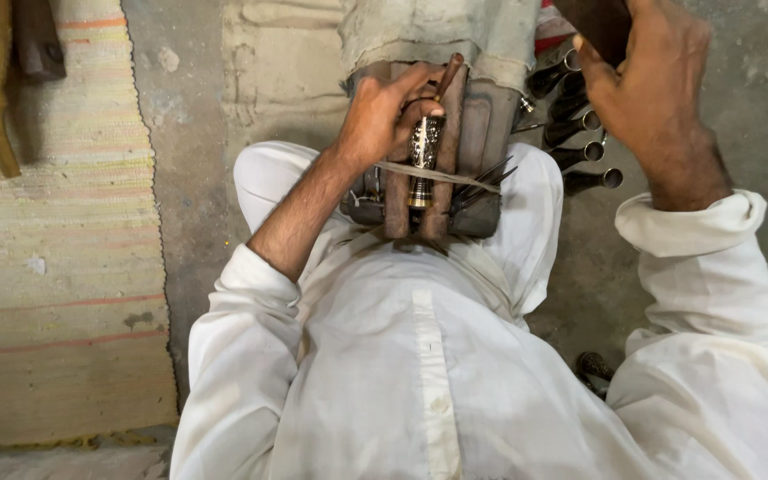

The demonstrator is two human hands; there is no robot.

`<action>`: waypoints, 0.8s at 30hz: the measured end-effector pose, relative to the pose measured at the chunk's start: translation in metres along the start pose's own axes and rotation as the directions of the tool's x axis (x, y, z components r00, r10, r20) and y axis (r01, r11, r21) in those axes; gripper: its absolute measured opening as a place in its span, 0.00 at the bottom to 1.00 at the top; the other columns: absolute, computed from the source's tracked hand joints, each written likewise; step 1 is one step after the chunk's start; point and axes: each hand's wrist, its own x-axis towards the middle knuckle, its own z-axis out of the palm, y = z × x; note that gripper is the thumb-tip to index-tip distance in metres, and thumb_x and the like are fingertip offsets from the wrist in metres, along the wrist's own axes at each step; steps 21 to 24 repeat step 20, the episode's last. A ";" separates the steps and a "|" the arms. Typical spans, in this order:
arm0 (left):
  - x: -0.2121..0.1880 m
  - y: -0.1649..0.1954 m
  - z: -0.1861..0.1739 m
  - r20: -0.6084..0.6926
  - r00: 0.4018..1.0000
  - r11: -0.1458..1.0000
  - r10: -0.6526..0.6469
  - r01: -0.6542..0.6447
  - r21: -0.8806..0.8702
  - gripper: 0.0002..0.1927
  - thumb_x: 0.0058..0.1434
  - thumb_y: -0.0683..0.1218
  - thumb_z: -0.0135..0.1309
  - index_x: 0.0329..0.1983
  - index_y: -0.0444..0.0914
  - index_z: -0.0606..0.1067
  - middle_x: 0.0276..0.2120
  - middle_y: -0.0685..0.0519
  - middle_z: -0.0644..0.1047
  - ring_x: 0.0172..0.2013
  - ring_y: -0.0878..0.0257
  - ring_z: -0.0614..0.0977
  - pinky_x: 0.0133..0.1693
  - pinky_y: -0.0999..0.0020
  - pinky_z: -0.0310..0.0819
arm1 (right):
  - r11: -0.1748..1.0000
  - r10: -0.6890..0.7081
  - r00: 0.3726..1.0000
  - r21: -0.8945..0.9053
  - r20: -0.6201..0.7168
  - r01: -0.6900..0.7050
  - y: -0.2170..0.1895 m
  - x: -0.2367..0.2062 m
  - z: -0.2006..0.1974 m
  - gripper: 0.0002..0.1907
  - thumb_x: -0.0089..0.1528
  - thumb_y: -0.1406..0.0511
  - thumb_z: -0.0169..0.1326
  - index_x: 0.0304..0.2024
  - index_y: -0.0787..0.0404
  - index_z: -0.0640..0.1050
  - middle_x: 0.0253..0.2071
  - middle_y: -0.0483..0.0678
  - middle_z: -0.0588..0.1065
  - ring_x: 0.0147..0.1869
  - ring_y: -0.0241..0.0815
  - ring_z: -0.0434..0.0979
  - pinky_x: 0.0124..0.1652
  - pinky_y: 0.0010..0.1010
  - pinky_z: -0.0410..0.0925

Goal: The person sits on the floor and uses a hammer and chisel to shape a small metal object held in a wooden vise. They repeatedly strike the chisel to create indentations on the metal surface.

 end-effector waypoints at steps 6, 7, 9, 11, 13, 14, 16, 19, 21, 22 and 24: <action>-0.004 -0.004 0.000 -0.071 0.995 0.997 0.068 -0.070 -0.039 0.18 0.67 0.45 0.64 0.57 0.38 0.74 0.42 0.48 0.86 0.42 0.57 0.89 0.43 0.64 0.83 | 0.966 -0.134 0.991 -0.224 -0.011 0.128 -0.012 0.013 -0.007 0.20 0.54 0.73 0.66 0.48 0.64 0.78 0.41 0.51 0.77 0.48 0.50 0.77 0.46 0.40 0.68; -0.007 -0.005 0.001 -0.065 0.997 0.998 0.040 -0.042 -0.038 0.17 0.68 0.45 0.65 0.56 0.38 0.75 0.42 0.48 0.86 0.42 0.57 0.89 0.43 0.64 0.83 | 0.968 -0.136 0.991 -0.214 -0.005 0.132 -0.014 0.015 -0.008 0.20 0.53 0.73 0.67 0.48 0.64 0.78 0.41 0.51 0.77 0.48 0.50 0.77 0.45 0.41 0.68; -0.008 -0.004 0.003 -0.088 0.993 0.996 0.076 -0.079 -0.035 0.18 0.67 0.44 0.65 0.57 0.38 0.75 0.43 0.48 0.86 0.43 0.57 0.89 0.45 0.64 0.83 | 0.946 -0.174 0.984 -0.275 0.022 0.174 -0.018 0.017 -0.011 0.20 0.51 0.72 0.66 0.46 0.60 0.79 0.41 0.49 0.77 0.48 0.50 0.78 0.45 0.40 0.69; -0.007 -0.005 0.003 -0.100 0.991 0.993 0.094 -0.100 -0.055 0.19 0.65 0.41 0.63 0.59 0.38 0.75 0.44 0.48 0.86 0.45 0.57 0.89 0.47 0.63 0.84 | 0.933 -0.201 0.980 -0.305 0.002 0.192 -0.020 0.019 -0.012 0.21 0.51 0.74 0.64 0.48 0.58 0.78 0.43 0.47 0.77 0.48 0.48 0.78 0.47 0.38 0.68; -0.009 -0.005 0.003 -0.110 0.991 0.991 0.073 -0.084 -0.104 0.21 0.64 0.37 0.59 0.60 0.38 0.74 0.44 0.49 0.86 0.47 0.58 0.89 0.50 0.63 0.85 | 0.961 -0.168 0.986 -0.225 -0.018 0.160 -0.017 0.021 -0.013 0.20 0.55 0.75 0.63 0.49 0.60 0.77 0.45 0.48 0.76 0.47 0.49 0.78 0.49 0.39 0.68; -0.010 -0.005 0.004 -0.111 0.992 0.991 0.066 -0.078 -0.108 0.21 0.64 0.38 0.61 0.60 0.38 0.73 0.44 0.49 0.86 0.47 0.58 0.89 0.49 0.63 0.85 | 0.984 -0.125 0.992 -0.131 -0.014 0.122 -0.014 0.023 -0.013 0.18 0.58 0.75 0.64 0.49 0.63 0.76 0.44 0.50 0.75 0.47 0.50 0.77 0.49 0.40 0.68; -0.009 -0.005 0.005 -0.119 0.992 0.992 0.053 -0.066 -0.110 0.21 0.65 0.40 0.65 0.60 0.38 0.73 0.44 0.47 0.85 0.46 0.58 0.89 0.46 0.63 0.86 | 0.984 -0.127 0.992 -0.120 0.018 0.129 -0.013 0.023 -0.011 0.18 0.58 0.75 0.64 0.49 0.64 0.76 0.44 0.50 0.75 0.46 0.50 0.78 0.48 0.41 0.67; -0.008 -0.004 0.003 -0.096 0.995 0.992 0.001 -0.013 -0.126 0.23 0.63 0.38 0.64 0.60 0.40 0.74 0.36 0.50 0.85 0.47 0.59 0.89 0.49 0.63 0.87 | 0.952 -0.180 0.983 -0.244 0.041 0.185 -0.009 0.020 -0.009 0.19 0.55 0.75 0.63 0.48 0.61 0.77 0.43 0.50 0.77 0.46 0.50 0.79 0.48 0.42 0.68; -0.008 -0.004 0.003 -0.111 0.994 0.991 0.023 -0.037 -0.127 0.22 0.64 0.38 0.63 0.61 0.40 0.73 0.38 0.50 0.85 0.48 0.59 0.88 0.49 0.64 0.87 | 0.968 -0.163 0.986 -0.190 0.018 0.163 -0.005 0.023 -0.007 0.18 0.57 0.74 0.64 0.48 0.63 0.76 0.44 0.52 0.76 0.47 0.51 0.79 0.49 0.43 0.68; -0.008 -0.004 0.003 -0.111 0.994 0.991 0.023 -0.037 -0.127 0.22 0.64 0.38 0.63 0.61 0.40 0.73 0.38 0.50 0.85 0.48 0.59 0.88 0.49 0.64 0.87 | 0.968 -0.163 0.986 -0.190 0.018 0.163 -0.005 0.023 -0.007 0.18 0.57 0.74 0.64 0.48 0.63 0.76 0.44 0.52 0.76 0.47 0.51 0.79 0.49 0.43 0.68; -0.008 -0.004 0.003 -0.111 0.994 0.991 0.023 -0.037 -0.127 0.22 0.64 0.38 0.63 0.61 0.40 0.73 0.38 0.50 0.85 0.48 0.59 0.88 0.49 0.64 0.87 | 0.968 -0.163 0.986 -0.190 0.018 0.163 -0.005 0.023 -0.007 0.18 0.57 0.74 0.64 0.48 0.63 0.76 0.44 0.52 0.76 0.47 0.51 0.79 0.49 0.43 0.68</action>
